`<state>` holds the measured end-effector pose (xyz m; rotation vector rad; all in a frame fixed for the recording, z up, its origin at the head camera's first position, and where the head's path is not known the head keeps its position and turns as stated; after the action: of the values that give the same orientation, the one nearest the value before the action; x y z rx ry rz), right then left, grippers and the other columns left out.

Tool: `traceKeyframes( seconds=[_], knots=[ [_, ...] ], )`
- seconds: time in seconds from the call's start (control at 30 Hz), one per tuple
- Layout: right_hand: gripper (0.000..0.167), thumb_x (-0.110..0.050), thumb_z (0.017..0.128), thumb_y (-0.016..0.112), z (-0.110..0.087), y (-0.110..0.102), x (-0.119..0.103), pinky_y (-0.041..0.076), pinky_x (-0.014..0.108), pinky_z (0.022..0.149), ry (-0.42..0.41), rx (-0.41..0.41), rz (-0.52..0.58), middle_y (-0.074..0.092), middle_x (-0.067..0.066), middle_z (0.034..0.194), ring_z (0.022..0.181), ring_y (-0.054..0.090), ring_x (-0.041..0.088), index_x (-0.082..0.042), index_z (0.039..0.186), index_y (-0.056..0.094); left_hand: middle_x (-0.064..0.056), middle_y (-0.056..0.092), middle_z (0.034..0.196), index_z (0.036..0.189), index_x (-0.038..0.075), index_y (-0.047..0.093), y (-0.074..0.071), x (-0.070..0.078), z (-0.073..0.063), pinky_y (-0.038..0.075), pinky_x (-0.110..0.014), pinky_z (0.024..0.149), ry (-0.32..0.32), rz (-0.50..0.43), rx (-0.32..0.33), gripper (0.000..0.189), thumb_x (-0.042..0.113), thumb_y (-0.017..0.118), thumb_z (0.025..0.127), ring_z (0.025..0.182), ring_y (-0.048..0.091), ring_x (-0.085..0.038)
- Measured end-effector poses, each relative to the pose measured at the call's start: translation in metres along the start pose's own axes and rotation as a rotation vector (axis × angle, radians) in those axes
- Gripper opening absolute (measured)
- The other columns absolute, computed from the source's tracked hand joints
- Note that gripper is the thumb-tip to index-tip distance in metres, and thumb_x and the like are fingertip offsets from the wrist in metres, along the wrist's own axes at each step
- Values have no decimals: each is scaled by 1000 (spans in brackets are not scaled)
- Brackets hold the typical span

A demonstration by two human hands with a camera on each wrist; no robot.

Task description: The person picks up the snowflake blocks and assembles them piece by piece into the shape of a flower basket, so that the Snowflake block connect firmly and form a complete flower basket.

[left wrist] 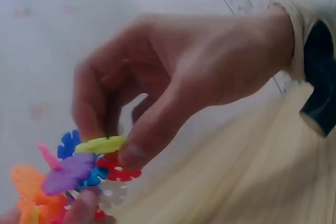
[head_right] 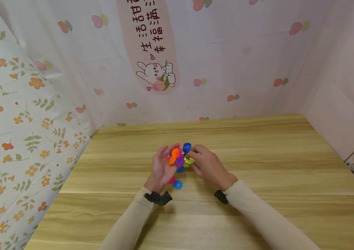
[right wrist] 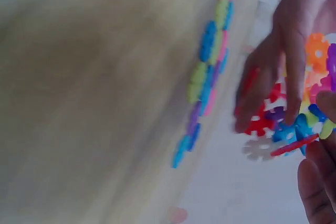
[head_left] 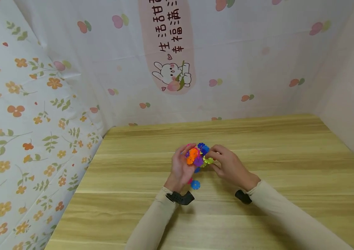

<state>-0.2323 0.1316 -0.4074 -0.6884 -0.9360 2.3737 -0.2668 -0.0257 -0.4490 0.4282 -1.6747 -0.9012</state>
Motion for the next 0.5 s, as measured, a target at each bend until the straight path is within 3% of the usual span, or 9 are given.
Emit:
traceKeyframes(
  seconds=[0.17,0.33,0.4,0.5],
  knots=[
    [26,1,69,80,-9,5,4,52,31,72,16,-34,57,56,1,98,87,56,15,-9,89,65,-10,36,133,126,-4,44,-3,0,1,44,-25,83,110,155,15,35,7,50,93,100,48,-17],
    [27,4,68,79,-13,6,15,52,30,63,25,-58,181,58,1,93,80,57,16,-9,87,64,-12,36,134,119,2,52,-7,-1,-2,43,-23,78,151,241,0,28,-2,52,91,92,49,-16],
    [25,5,71,77,-14,5,25,51,29,59,91,-85,228,60,0,91,77,57,15,-10,87,64,-12,36,134,120,2,52,-10,-1,-3,43,-23,77,148,275,-1,31,-4,53,89,89,50,-16],
    [19,2,76,73,-16,3,45,49,29,58,277,-152,273,62,0,90,75,57,13,-9,90,65,-12,34,136,126,-2,47,-15,-1,-5,43,-25,76,139,318,-12,38,-4,55,88,87,51,-17]
  ],
)
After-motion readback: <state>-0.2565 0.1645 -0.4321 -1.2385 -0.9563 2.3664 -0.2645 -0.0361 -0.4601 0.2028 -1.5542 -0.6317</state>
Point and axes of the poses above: each hand's wrist, its own z-axis towards the middle knuckle, its own y-axis out of the palm, x = y × z, the point moved 3 cm from there along z, towards the middle knuckle
